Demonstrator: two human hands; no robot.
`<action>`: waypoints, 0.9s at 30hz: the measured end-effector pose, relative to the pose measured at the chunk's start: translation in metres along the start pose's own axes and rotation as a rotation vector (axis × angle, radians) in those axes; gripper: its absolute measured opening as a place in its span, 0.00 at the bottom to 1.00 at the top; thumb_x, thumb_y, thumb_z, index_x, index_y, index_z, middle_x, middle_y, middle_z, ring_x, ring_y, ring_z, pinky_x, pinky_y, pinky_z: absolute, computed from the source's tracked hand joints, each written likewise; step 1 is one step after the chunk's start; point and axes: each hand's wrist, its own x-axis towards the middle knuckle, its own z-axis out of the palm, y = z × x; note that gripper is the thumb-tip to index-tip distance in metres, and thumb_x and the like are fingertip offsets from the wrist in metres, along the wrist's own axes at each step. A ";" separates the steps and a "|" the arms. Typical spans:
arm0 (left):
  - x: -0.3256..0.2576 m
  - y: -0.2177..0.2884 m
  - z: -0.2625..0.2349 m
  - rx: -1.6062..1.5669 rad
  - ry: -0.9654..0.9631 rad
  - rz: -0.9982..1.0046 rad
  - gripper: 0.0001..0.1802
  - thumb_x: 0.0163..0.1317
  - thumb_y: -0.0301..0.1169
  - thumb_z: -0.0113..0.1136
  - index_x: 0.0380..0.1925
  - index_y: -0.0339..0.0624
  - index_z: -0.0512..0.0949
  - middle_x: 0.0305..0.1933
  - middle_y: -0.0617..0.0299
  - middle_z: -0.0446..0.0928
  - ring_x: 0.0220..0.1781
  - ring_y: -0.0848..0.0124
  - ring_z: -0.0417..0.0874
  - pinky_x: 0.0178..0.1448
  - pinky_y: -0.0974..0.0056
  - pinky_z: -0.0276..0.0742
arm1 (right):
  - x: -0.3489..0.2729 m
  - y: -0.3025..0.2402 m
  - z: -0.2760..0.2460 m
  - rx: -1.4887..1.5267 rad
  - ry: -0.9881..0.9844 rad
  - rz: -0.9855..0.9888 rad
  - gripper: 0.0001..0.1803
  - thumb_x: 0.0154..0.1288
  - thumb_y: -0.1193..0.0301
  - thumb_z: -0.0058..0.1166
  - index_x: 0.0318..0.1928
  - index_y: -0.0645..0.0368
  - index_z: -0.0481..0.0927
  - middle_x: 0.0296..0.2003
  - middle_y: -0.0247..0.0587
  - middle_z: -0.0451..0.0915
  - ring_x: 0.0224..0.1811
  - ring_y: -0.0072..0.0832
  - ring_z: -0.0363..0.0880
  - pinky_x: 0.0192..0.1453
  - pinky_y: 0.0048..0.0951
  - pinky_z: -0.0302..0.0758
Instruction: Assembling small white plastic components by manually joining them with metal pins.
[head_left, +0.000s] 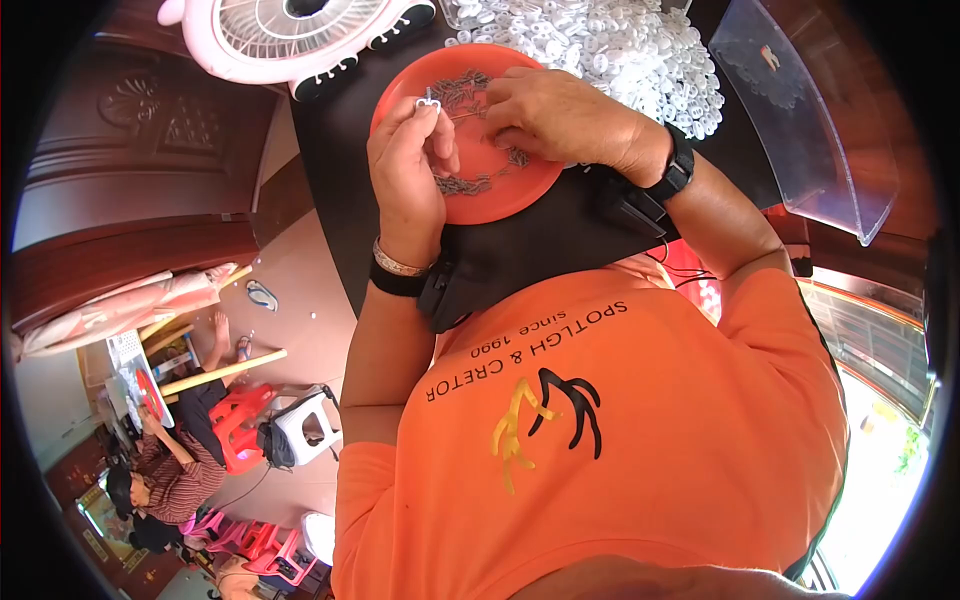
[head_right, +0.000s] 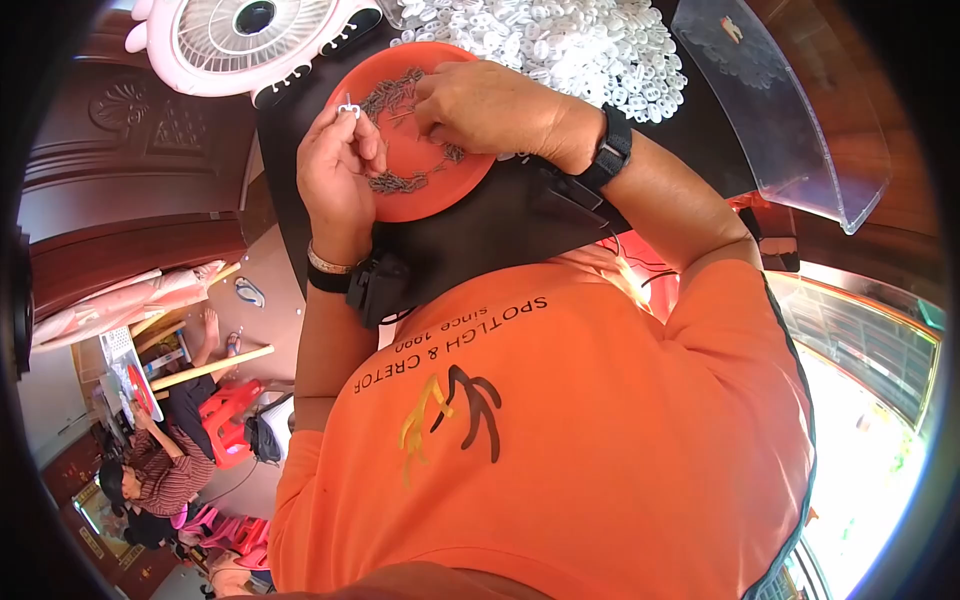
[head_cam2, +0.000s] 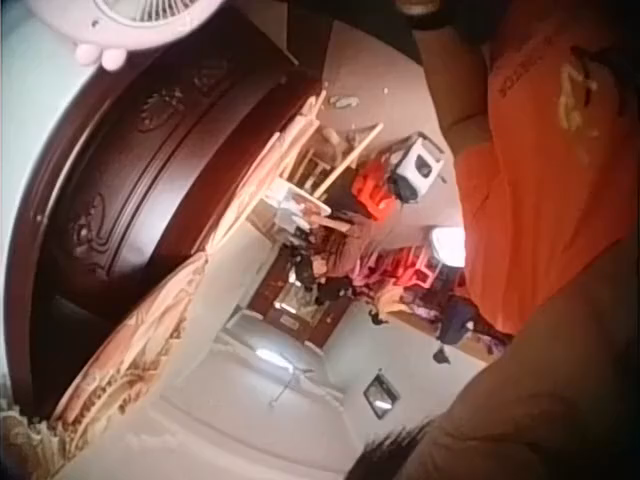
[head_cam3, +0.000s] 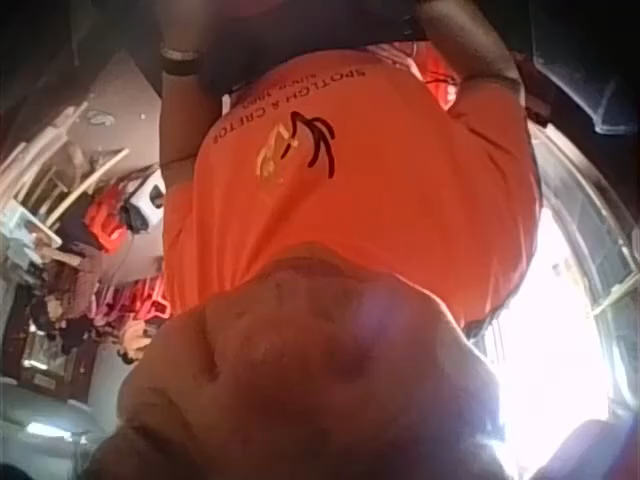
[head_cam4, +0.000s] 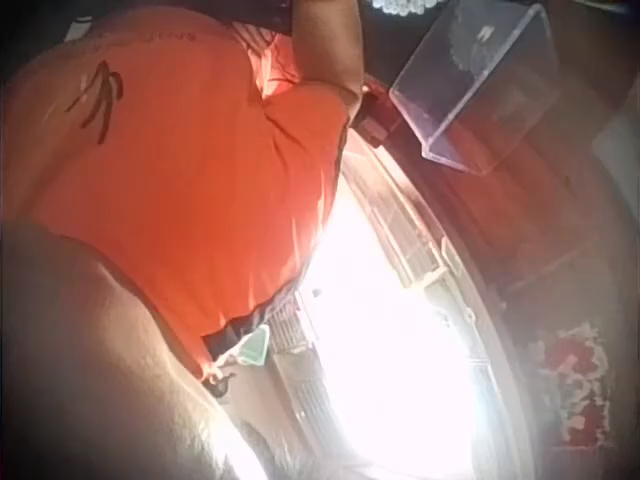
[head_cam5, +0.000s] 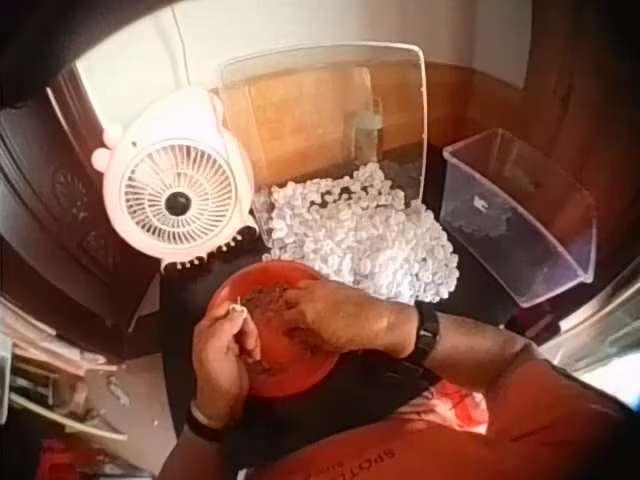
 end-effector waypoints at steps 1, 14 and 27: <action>0.000 0.000 0.000 0.007 -0.001 0.005 0.13 0.62 0.34 0.45 0.21 0.41 0.70 0.18 0.67 0.67 0.17 0.78 0.67 0.23 0.74 0.58 | 0.001 -0.001 -0.002 -0.007 -0.021 0.022 0.11 0.52 0.71 0.58 0.39 0.57 0.81 0.36 0.36 0.77 0.43 0.36 0.74 0.47 0.34 0.74; -0.008 -0.003 0.007 -0.087 -0.060 -0.086 0.12 0.66 0.35 0.43 0.27 0.40 0.71 0.24 0.61 0.74 0.24 0.70 0.77 0.28 0.70 0.68 | 0.005 0.007 0.004 0.985 0.175 0.279 0.07 0.65 0.79 0.51 0.43 0.63 0.77 0.39 0.32 0.79 0.42 0.16 0.76 0.49 0.21 0.73; -0.005 -0.003 0.003 -0.224 -0.143 -0.037 0.13 0.68 0.33 0.39 0.28 0.38 0.69 0.26 0.56 0.75 0.27 0.66 0.78 0.32 0.68 0.70 | 0.004 -0.002 -0.004 1.063 0.144 0.271 0.12 0.63 0.80 0.54 0.48 0.63 0.79 0.40 0.33 0.81 0.43 0.17 0.78 0.51 0.21 0.75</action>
